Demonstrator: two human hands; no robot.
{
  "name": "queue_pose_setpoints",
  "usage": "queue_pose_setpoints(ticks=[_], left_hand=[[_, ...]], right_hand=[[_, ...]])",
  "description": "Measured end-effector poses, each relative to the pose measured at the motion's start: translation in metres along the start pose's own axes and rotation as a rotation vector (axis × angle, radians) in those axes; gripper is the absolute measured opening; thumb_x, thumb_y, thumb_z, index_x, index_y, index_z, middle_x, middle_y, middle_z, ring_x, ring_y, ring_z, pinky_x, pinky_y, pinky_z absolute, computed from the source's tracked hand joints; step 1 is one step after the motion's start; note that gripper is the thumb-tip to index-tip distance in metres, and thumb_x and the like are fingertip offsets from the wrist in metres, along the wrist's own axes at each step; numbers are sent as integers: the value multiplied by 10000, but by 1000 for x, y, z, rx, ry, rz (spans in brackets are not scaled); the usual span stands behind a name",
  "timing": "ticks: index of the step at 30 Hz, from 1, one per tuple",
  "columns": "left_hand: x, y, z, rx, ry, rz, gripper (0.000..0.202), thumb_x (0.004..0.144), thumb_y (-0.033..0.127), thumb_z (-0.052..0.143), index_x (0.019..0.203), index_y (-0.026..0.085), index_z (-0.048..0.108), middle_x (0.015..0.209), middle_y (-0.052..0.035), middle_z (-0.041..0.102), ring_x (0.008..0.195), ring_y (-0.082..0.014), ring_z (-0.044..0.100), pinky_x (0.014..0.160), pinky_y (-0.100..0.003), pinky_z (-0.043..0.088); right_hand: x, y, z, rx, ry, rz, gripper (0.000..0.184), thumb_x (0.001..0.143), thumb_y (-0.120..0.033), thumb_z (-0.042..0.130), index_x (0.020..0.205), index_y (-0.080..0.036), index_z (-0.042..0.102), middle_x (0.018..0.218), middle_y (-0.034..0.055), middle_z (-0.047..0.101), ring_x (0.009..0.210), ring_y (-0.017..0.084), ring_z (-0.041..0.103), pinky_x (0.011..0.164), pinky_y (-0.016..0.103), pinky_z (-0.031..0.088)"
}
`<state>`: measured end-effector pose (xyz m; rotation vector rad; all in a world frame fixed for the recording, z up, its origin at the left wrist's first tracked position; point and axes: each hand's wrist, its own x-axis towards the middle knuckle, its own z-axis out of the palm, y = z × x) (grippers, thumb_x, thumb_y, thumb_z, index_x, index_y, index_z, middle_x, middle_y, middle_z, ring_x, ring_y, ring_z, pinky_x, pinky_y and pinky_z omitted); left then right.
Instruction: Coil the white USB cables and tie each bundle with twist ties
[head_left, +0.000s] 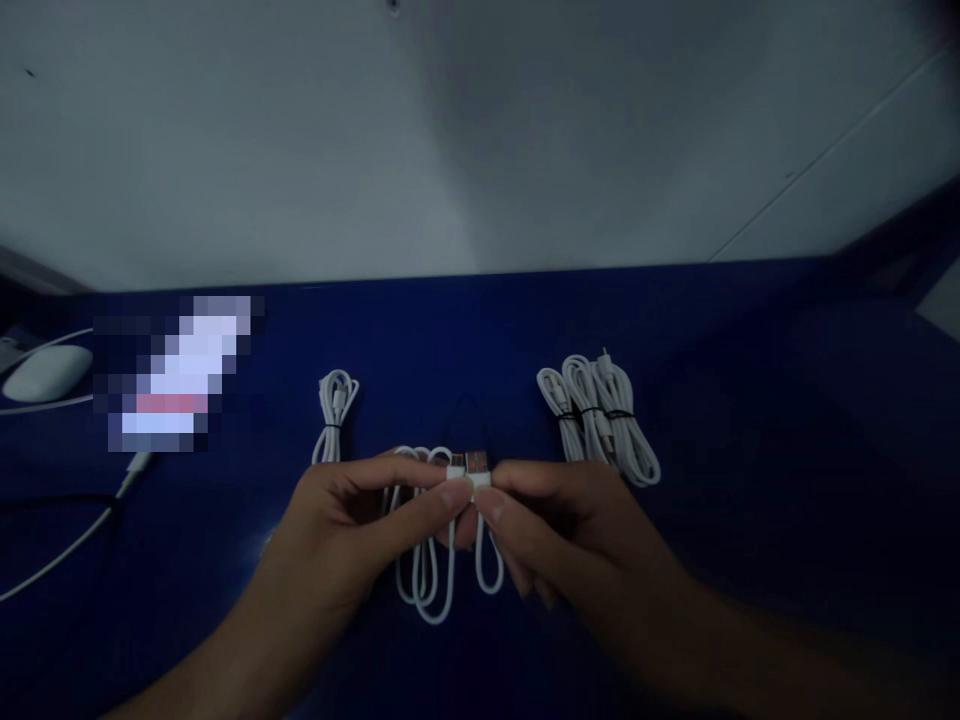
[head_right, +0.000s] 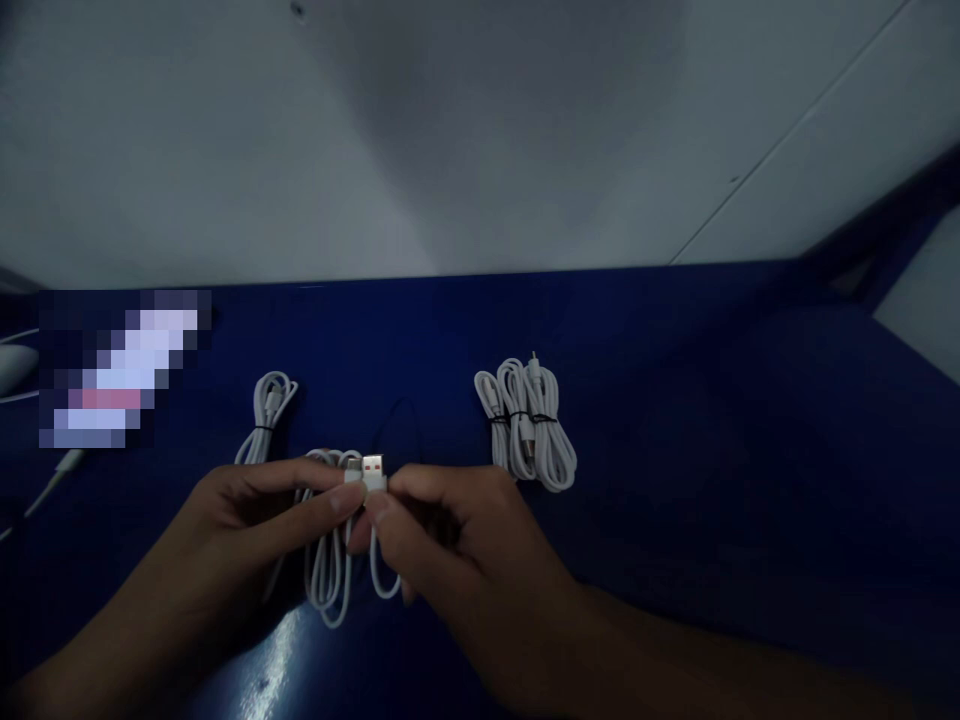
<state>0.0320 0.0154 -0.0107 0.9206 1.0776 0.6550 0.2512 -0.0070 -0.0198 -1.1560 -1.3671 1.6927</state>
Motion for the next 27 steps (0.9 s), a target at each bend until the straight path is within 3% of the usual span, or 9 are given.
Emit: queue_pose_setpoints(ticks=[5, 16, 23, 27], left_hand=[[0, 2, 1, -17, -2, -24, 172, 974, 337, 911, 829, 245, 917, 863, -29, 866, 889, -201, 806, 845, -275, 608], [3, 1, 1, -22, 8, -31, 182, 980, 375, 910, 860, 239, 923, 891, -52, 883, 951, -240, 832, 894, -310, 622], [0, 0, 0, -46, 6, -28, 156, 976, 356, 919, 863, 248, 930, 867, -30, 877, 824, -184, 808, 804, -269, 616], [0, -1, -2, -46, 1, -29, 132, 960, 321, 923, 852, 245, 929, 866, -34, 868, 861, -203, 819, 812, -276, 616]], right_hand=[[0, 1, 0, -12, 22, -38, 343, 1171, -395, 641, 950, -218, 834, 630, -61, 570, 563, 83, 511, 547, 192, 424], [3, 0, 0, -13, 18, -55, 357, 1177, -380, 637, 927, -209, 824, 630, -63, 572, 560, 72, 519, 544, 174, 429], [-2, 1, 0, 0, 19, -49, 357, 1181, -400, 635, 939, -218, 822, 647, -64, 579, 567, 66, 512, 529, 164, 405], [0, 1, 1, 16, 20, -47, 368, 1176, -384, 642, 898, -205, 803, 633, -66, 570, 553, 64, 502, 528, 163, 409]])
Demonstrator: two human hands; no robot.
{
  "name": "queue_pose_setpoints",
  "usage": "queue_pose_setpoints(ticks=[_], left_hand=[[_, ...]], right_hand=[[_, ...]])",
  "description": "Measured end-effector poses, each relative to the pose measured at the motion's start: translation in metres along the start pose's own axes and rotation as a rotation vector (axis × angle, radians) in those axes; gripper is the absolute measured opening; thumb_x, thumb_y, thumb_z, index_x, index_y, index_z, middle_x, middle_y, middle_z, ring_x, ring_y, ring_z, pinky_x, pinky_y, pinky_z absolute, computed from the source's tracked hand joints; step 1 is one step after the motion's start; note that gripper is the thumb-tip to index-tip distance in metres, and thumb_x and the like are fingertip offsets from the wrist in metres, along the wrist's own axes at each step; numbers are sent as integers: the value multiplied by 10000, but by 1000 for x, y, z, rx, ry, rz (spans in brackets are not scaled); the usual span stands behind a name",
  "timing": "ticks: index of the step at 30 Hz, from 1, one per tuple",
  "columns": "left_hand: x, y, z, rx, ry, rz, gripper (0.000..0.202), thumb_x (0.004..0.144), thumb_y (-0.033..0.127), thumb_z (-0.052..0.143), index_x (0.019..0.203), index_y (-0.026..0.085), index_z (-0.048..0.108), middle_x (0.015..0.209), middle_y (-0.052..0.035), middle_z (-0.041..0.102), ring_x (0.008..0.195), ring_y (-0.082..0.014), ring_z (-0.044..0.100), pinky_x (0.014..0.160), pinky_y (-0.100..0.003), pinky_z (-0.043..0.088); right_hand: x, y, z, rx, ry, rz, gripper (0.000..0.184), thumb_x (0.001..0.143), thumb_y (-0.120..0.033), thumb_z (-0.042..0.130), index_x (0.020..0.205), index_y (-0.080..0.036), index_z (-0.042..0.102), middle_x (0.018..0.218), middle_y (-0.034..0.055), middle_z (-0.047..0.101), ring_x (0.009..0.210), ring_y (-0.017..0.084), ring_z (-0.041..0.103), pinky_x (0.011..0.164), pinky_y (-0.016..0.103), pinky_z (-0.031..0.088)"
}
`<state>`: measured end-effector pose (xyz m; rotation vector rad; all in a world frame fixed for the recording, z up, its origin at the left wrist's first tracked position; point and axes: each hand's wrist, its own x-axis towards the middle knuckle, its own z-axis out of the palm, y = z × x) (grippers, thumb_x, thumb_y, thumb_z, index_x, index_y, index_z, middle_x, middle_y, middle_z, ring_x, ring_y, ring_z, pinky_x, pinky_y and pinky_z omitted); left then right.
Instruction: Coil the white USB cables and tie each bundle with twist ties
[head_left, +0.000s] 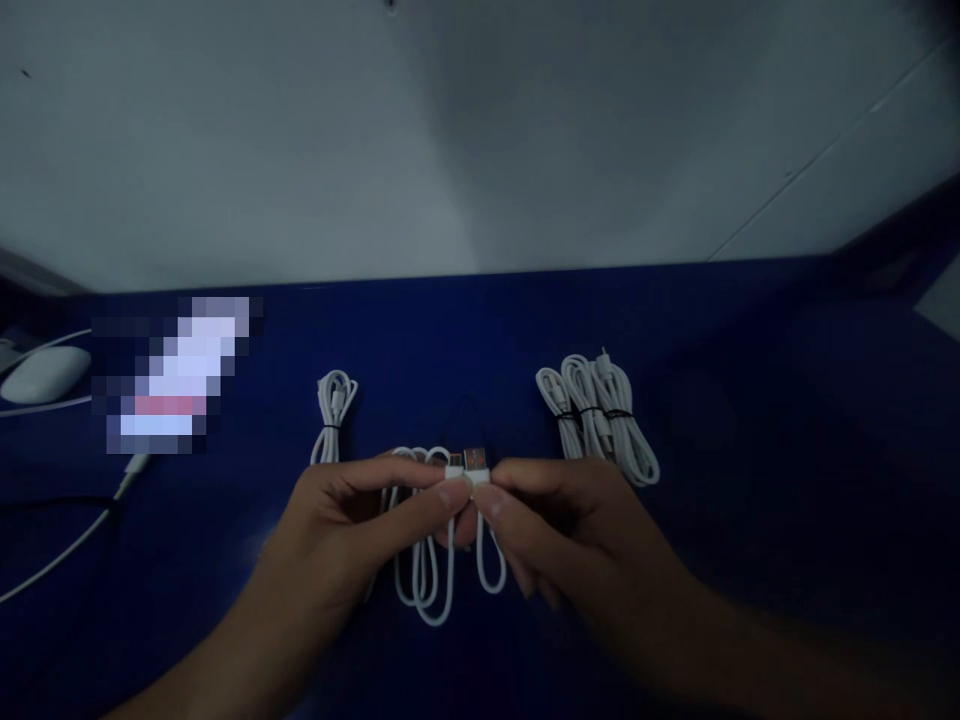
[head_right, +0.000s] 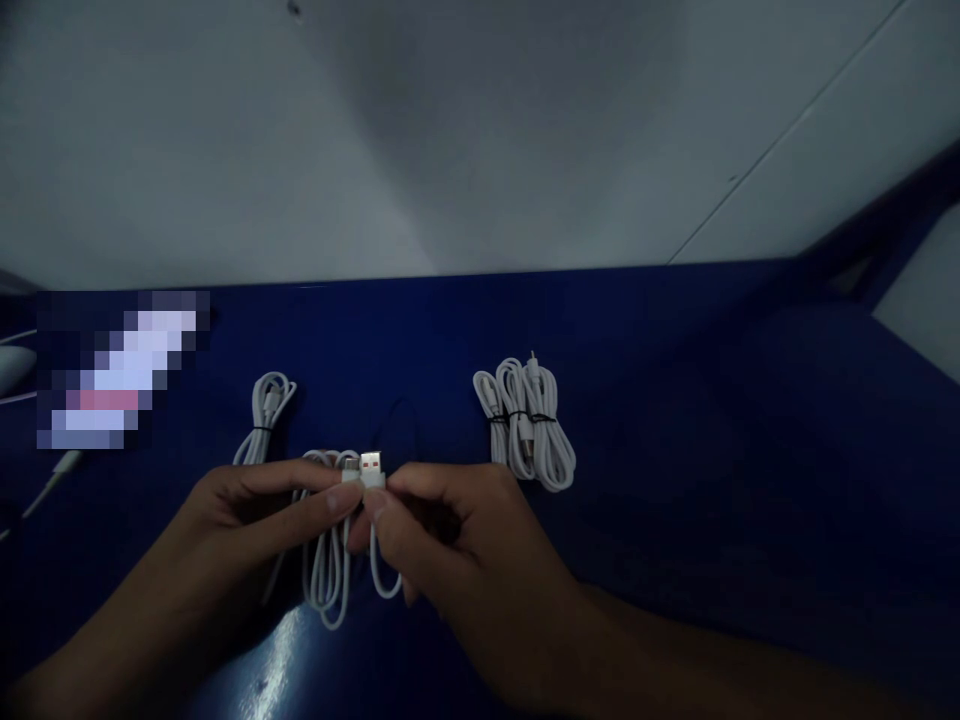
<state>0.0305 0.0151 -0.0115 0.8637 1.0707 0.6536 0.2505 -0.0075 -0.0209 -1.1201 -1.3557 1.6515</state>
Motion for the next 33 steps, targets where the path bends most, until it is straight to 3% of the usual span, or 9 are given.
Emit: queue_pose_setpoints(ticks=[5, 16, 33], left_hand=[[2, 1, 0, 35, -6, 13, 174, 972, 352, 913, 835, 246, 933, 850, -31, 863, 775, -175, 788, 741, -267, 597], [3, 1, 2, 44, 17, 5, 181, 964, 363, 914, 832, 240, 930, 878, -52, 881, 917, -233, 830, 890, -310, 618], [0, 2, 2, 31, 5, -15, 196, 975, 357, 898, 824, 233, 917, 885, -62, 877, 930, -251, 824, 878, -331, 610]], right_hand=[[2, -2, 1, 15, 8, 12, 372, 1154, -394, 670, 865, -191, 787, 618, -67, 560, 531, 58, 488, 493, 154, 378], [0, -4, 2, -10, 13, 44, 353, 1157, -340, 640, 866, -187, 769, 627, -65, 593, 528, 50, 515, 492, 142, 388], [-1, -2, 1, -15, 8, 41, 384, 1174, -413, 635, 900, -188, 783, 633, -59, 586, 537, 64, 513, 510, 169, 401]])
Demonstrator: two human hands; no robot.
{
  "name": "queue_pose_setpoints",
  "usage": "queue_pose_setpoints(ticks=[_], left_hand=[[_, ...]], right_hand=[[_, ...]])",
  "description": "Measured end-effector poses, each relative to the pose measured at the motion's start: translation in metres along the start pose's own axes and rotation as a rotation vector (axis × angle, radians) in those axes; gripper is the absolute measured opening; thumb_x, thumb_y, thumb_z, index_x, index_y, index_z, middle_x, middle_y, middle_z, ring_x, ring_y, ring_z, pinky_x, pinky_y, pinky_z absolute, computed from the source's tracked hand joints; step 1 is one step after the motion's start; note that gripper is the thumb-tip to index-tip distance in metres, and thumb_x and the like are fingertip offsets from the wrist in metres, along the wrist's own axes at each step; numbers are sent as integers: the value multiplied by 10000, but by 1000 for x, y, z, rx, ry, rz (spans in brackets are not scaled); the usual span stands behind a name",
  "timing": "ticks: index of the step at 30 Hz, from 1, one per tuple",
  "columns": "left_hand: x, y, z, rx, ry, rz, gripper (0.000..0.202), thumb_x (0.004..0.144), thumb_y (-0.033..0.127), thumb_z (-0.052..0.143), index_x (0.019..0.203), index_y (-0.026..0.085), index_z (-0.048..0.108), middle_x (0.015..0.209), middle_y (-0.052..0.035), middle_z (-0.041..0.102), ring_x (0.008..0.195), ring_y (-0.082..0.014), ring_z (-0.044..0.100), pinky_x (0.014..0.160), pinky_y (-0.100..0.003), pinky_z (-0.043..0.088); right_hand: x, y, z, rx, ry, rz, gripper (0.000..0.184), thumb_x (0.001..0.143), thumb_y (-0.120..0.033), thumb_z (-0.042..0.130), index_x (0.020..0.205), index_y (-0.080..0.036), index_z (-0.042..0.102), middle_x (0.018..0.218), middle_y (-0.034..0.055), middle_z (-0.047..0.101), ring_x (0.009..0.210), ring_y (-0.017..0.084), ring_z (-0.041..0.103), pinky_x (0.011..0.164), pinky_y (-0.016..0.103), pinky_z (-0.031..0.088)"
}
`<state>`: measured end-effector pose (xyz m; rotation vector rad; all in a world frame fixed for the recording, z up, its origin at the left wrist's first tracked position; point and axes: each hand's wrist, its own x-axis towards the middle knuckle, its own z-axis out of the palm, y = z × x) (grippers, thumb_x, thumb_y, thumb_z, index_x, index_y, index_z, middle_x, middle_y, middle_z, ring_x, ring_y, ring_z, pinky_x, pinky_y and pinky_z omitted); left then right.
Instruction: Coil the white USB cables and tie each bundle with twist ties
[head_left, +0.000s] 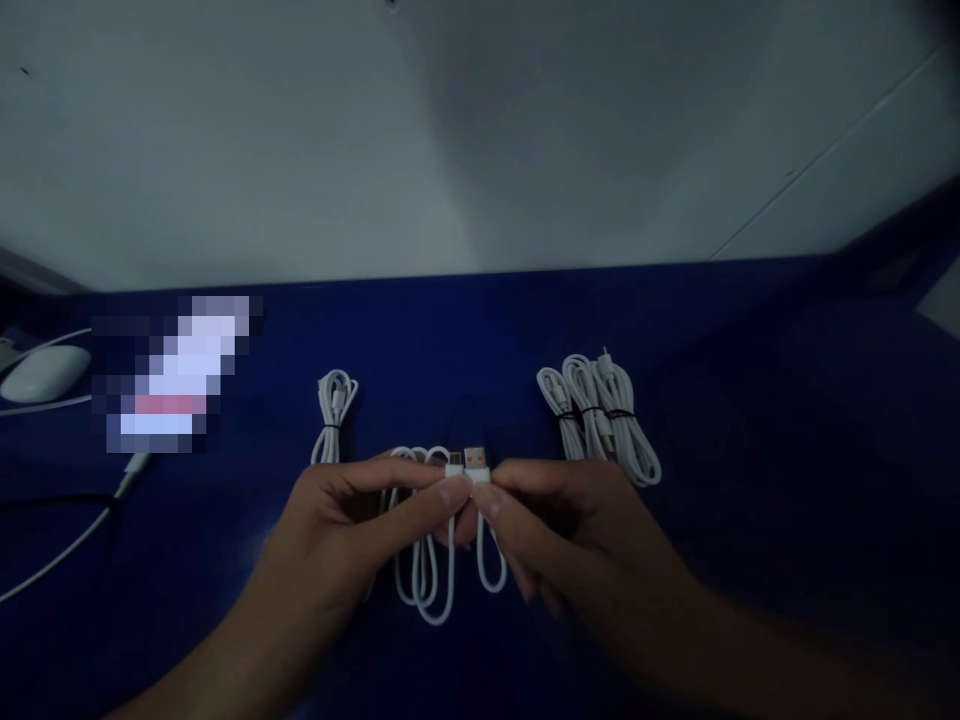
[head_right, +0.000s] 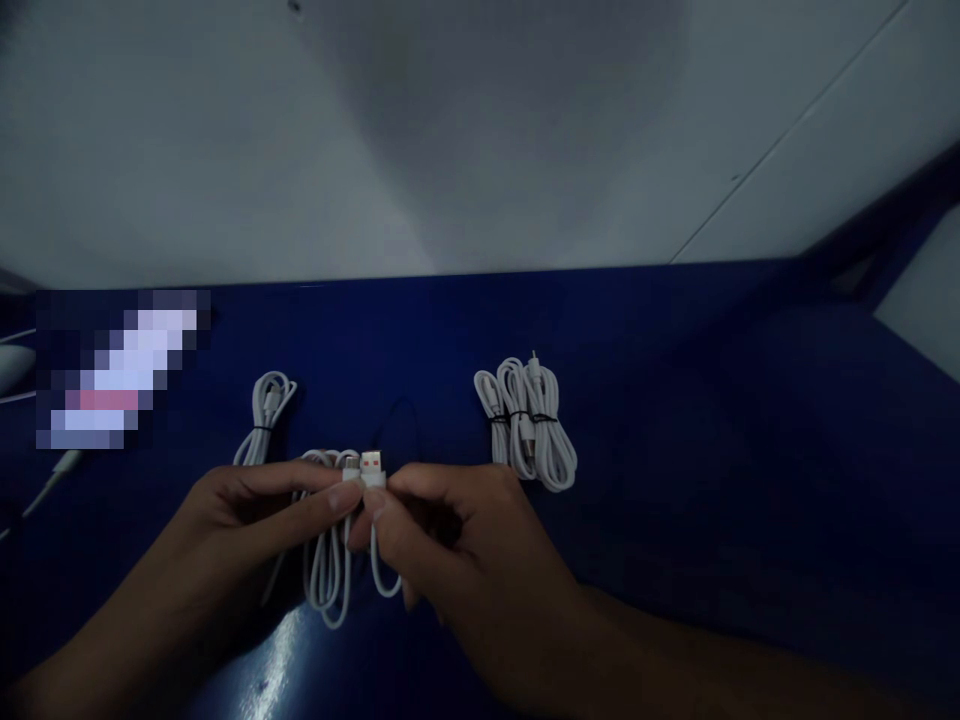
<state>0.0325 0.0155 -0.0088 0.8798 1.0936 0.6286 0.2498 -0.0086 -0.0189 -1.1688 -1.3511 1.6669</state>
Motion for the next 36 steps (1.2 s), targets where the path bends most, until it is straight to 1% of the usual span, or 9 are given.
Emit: queue_pose_setpoints(ticks=[3, 9, 12, 14, 22, 28, 30, 34, 36], left_hand=[[1, 0, 0, -4, -2, 5, 192, 976, 366, 902, 832, 241, 923, 879, -58, 876, 913, -242, 818, 881, -330, 607], [1, 1, 1, 14, -22, 5, 215, 1010, 336, 852, 833, 232, 916, 913, -67, 868, 968, -261, 808, 934, -358, 603], [0, 3, 1, 10, -41, 2, 229, 1025, 328, 832, 836, 227, 913, 933, -78, 869, 985, -274, 808, 950, -379, 612], [1, 3, 1, 16, -35, 10, 230, 1026, 323, 831, 833, 227, 911, 932, -78, 871, 1005, -276, 809, 954, -372, 611], [0, 1, 0, 0, -13, -8, 170, 1002, 304, 859, 856, 246, 924, 941, -66, 889, 998, -272, 829, 943, -352, 611], [0, 4, 0, 6, -25, -15, 223, 1006, 344, 852, 823, 232, 913, 943, -84, 886, 992, -287, 819, 918, -368, 622], [1, 3, 1, -7, -32, -1, 218, 1002, 336, 858, 820, 230, 916, 939, -83, 886, 971, -278, 818, 919, -364, 618], [2, 2, 1, -10, -44, 23, 181, 997, 294, 863, 840, 235, 930, 897, -56, 872, 917, -236, 814, 894, -317, 597], [2, 2, 1, -8, -43, 34, 189, 1003, 291, 856, 836, 236, 927, 886, -49, 864, 913, -230, 810, 885, -311, 593]], right_hand=[[0, -1, 0, 4, 5, 7, 362, 1166, -373, 636, 888, -189, 778, 630, -58, 591, 528, 66, 512, 497, 171, 392], [1, -3, 0, -10, -4, 5, 369, 1170, -404, 641, 927, -183, 808, 622, -64, 577, 534, 62, 513, 514, 165, 408], [0, -2, 0, -5, 5, 4, 341, 1171, -356, 637, 931, -191, 815, 630, -64, 583, 538, 61, 516, 507, 160, 399], [0, -2, 0, 0, 7, -1, 337, 1170, -345, 640, 922, -196, 811, 632, -66, 580, 538, 60, 512, 506, 159, 397], [1, -4, 0, 15, -18, -9, 351, 1174, -356, 626, 909, -180, 776, 644, -62, 586, 549, 63, 527, 514, 166, 404], [0, -1, 0, -10, -2, 0, 379, 1176, -411, 638, 905, -201, 800, 625, -60, 586, 540, 75, 522, 518, 185, 412], [0, 0, 0, -11, 6, -5, 374, 1177, -405, 641, 906, -208, 807, 621, -63, 583, 537, 73, 510, 523, 184, 414], [-1, 0, 1, -11, 3, -20, 334, 1171, -349, 638, 920, -204, 802, 635, -66, 590, 538, 66, 511, 513, 175, 397], [-1, -1, 2, -7, 9, -23, 344, 1166, -333, 637, 885, -195, 780, 640, -63, 593, 539, 64, 511, 503, 173, 386]])
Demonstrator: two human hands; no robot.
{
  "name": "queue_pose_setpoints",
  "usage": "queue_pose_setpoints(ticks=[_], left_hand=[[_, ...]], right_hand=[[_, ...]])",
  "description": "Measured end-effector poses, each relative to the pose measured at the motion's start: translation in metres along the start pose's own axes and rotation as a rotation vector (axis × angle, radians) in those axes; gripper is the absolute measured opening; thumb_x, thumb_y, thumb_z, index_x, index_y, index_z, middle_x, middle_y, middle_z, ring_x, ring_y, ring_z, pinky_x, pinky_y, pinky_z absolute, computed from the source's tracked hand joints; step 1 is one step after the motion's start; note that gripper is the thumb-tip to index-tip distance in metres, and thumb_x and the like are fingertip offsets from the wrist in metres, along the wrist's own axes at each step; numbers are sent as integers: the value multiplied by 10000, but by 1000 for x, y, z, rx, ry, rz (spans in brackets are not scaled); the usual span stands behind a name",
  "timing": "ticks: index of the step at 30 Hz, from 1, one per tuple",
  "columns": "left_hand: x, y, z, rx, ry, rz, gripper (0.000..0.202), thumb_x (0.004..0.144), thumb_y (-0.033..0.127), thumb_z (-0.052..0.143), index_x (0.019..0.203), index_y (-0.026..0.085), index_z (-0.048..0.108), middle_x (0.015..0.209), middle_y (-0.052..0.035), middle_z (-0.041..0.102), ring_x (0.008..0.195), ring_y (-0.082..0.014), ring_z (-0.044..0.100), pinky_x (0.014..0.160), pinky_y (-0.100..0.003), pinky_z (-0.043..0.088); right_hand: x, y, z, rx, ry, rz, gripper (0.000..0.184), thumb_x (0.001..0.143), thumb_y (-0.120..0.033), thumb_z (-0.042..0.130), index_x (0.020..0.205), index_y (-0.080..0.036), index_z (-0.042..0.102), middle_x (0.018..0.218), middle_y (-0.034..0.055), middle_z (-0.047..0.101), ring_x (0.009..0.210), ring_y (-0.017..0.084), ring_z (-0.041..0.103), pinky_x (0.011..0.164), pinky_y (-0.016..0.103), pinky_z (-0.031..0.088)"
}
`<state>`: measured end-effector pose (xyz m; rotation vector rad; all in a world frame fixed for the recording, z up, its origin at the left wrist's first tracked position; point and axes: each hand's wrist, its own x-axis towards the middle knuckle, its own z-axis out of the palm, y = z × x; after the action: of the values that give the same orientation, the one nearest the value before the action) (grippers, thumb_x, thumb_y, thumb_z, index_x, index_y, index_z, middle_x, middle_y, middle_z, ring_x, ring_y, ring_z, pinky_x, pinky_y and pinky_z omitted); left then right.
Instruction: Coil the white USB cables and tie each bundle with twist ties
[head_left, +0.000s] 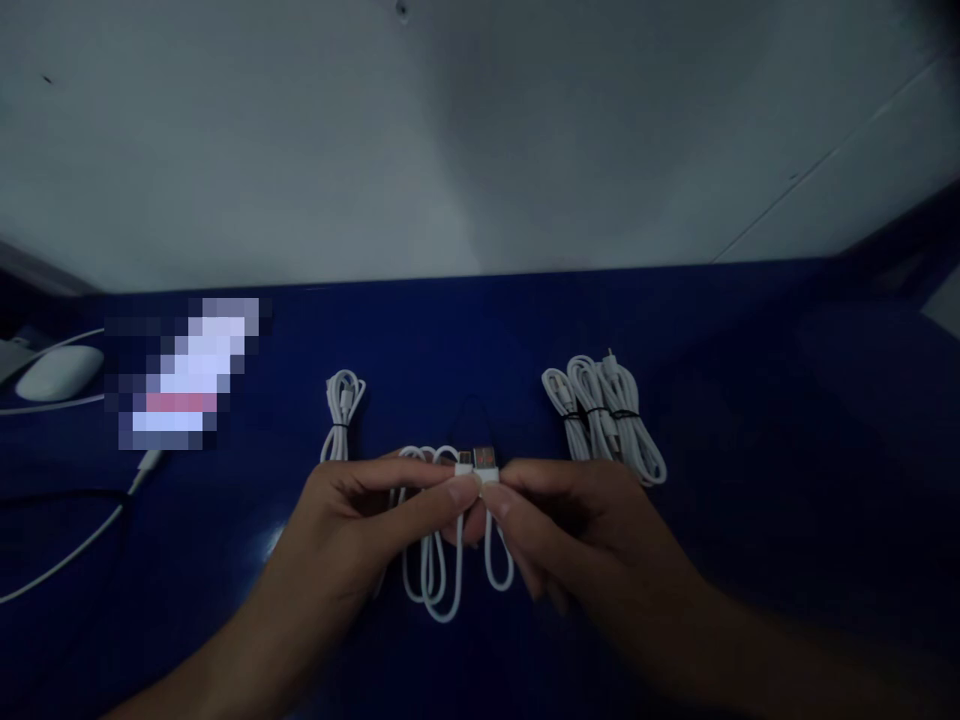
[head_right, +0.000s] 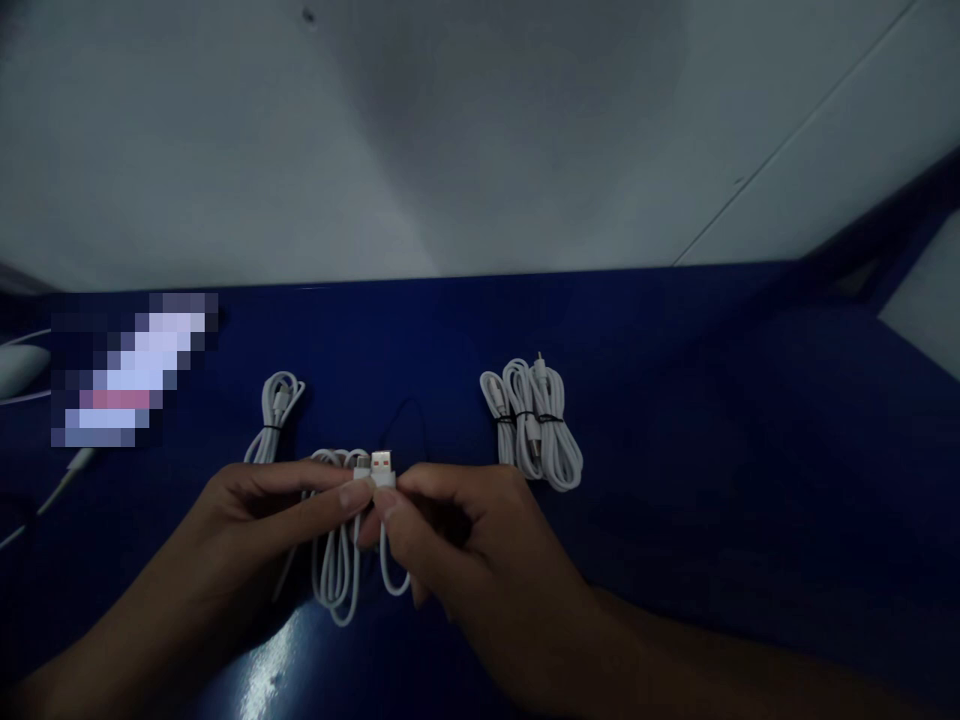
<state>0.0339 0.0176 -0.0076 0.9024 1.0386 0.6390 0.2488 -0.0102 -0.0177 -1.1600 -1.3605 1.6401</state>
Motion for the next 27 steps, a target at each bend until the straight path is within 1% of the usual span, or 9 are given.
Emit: queue_pose_setpoints(ticks=[4, 6, 11, 16, 21, 25, 27], left_hand=[[-2, 1, 1, -2, -6, -7, 221, 1008, 306, 849, 814, 226, 919, 908, -66, 875, 964, -259, 821, 892, -324, 598], [-2, 2, 1, -7, 0, -20, 206, 1003, 300, 855, 823, 228, 925, 918, -67, 880, 955, -252, 818, 892, -317, 598], [0, 2, 0, 0, -3, -22, 203, 1004, 317, 858, 831, 233, 927, 918, -61, 876, 909, -234, 805, 874, -313, 608], [-1, 2, -2, -7, -4, -20, 151, 984, 295, 885, 852, 247, 939, 899, -53, 877, 902, -231, 810, 858, -314, 613], [-3, 3, -2, 17, -17, -10, 197, 1010, 279, 848, 834, 245, 929, 879, -41, 859, 926, -226, 811, 901, -315, 604], [-2, 1, -3, 20, -19, -14, 212, 1031, 276, 821, 846, 244, 920, 927, -44, 870, 955, -232, 814, 887, -308, 598], [-2, 0, -3, 9, -19, -22, 205, 1026, 281, 827, 846, 242, 919, 922, -41, 862, 958, -234, 816, 879, -302, 602]], right_hand=[[0, -1, 0, -4, -10, -5, 397, 1178, -383, 624, 857, -191, 757, 632, -63, 579, 536, 66, 498, 513, 180, 399], [0, 0, -1, -14, -12, -11, 397, 1179, -400, 623, 873, -192, 769, 628, -61, 581, 535, 72, 501, 523, 189, 416], [-1, 0, 0, -8, 0, 10, 361, 1171, -389, 632, 914, -198, 799, 629, -58, 582, 543, 79, 513, 525, 189, 418], [-1, -1, 0, 16, -3, 7, 367, 1170, -355, 623, 872, -186, 756, 644, -60, 578, 548, 69, 499, 514, 180, 397], [-1, 0, 0, 17, -7, 2, 338, 1174, -372, 627, 941, -185, 786, 656, -58, 587, 559, 72, 513, 520, 185, 400], [0, -1, 2, 10, -6, -1, 361, 1171, -356, 623, 886, -187, 766, 647, -57, 590, 550, 69, 514, 515, 183, 398], [0, -1, 2, 1, -1, -7, 374, 1164, -345, 622, 852, -184, 748, 642, -56, 588, 547, 66, 512, 518, 180, 400]])
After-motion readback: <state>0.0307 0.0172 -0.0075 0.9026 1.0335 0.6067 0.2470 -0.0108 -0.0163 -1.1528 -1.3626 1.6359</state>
